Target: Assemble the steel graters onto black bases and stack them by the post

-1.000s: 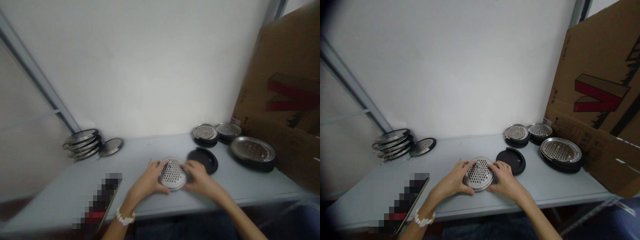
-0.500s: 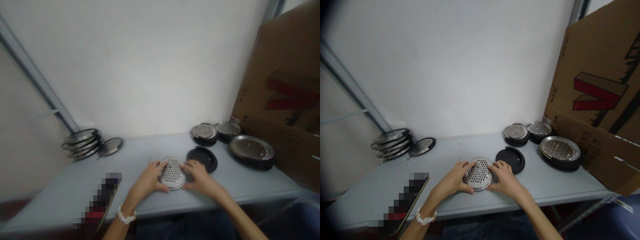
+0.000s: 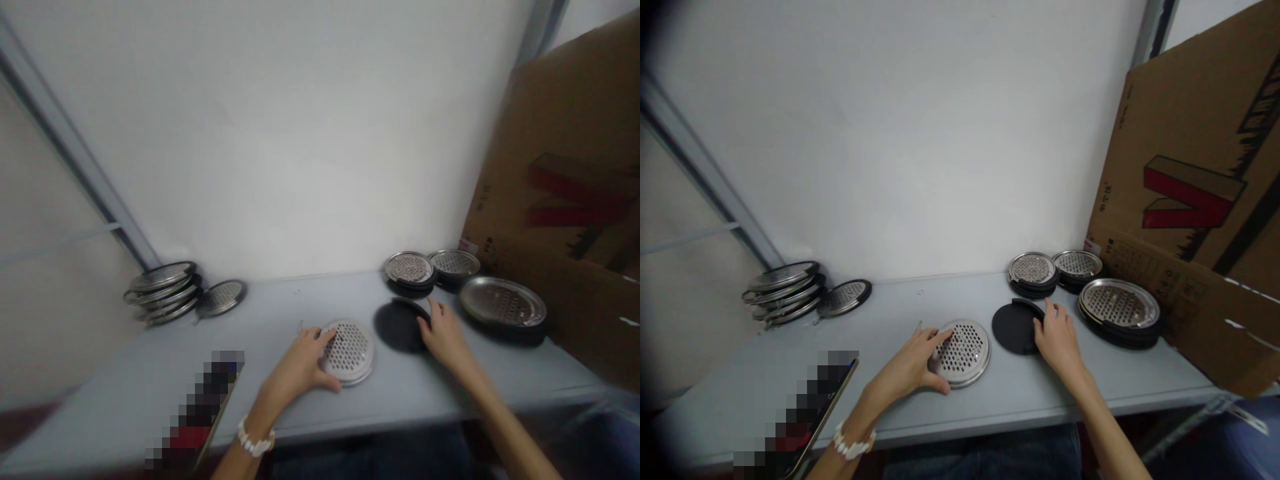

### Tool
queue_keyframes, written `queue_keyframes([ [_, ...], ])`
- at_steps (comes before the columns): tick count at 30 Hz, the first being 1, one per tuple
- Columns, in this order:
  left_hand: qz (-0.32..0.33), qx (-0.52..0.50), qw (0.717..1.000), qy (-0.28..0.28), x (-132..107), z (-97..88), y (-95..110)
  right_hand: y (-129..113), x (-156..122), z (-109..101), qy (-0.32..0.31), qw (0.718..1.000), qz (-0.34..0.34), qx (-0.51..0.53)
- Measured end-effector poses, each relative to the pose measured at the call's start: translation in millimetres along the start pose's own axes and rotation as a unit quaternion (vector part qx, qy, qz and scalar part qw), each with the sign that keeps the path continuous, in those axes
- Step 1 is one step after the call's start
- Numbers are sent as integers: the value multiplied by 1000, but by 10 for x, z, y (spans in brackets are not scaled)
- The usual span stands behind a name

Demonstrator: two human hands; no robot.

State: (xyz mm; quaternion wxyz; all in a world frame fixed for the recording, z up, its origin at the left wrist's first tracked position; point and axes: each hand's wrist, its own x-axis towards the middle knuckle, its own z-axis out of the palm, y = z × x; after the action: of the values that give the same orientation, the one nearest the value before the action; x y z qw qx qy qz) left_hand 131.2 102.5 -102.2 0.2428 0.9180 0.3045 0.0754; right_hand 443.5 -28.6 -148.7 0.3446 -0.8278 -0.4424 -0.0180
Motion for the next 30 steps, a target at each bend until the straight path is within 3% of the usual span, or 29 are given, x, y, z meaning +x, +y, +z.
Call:
queue_keyframes([
  [5,-2,4,1000,-3,21,3,-3,121,53,99,-22,999,-16,34],
  [9,4,3,1000,2,34,19,-26,-90,32,-1,10,998,-36,51],
  [15,10,2,1000,9,37,29,-51,-495,-149,-234,97,982,-162,29],
  [21,20,-1,1000,12,34,36,-71,-708,-309,-241,156,958,-240,10],
  [25,20,6,1000,13,26,24,-55,-742,-322,-231,171,958,-233,-3],
  [30,12,-1,1000,8,23,15,-41,-535,-166,-183,130,980,-149,38],
])
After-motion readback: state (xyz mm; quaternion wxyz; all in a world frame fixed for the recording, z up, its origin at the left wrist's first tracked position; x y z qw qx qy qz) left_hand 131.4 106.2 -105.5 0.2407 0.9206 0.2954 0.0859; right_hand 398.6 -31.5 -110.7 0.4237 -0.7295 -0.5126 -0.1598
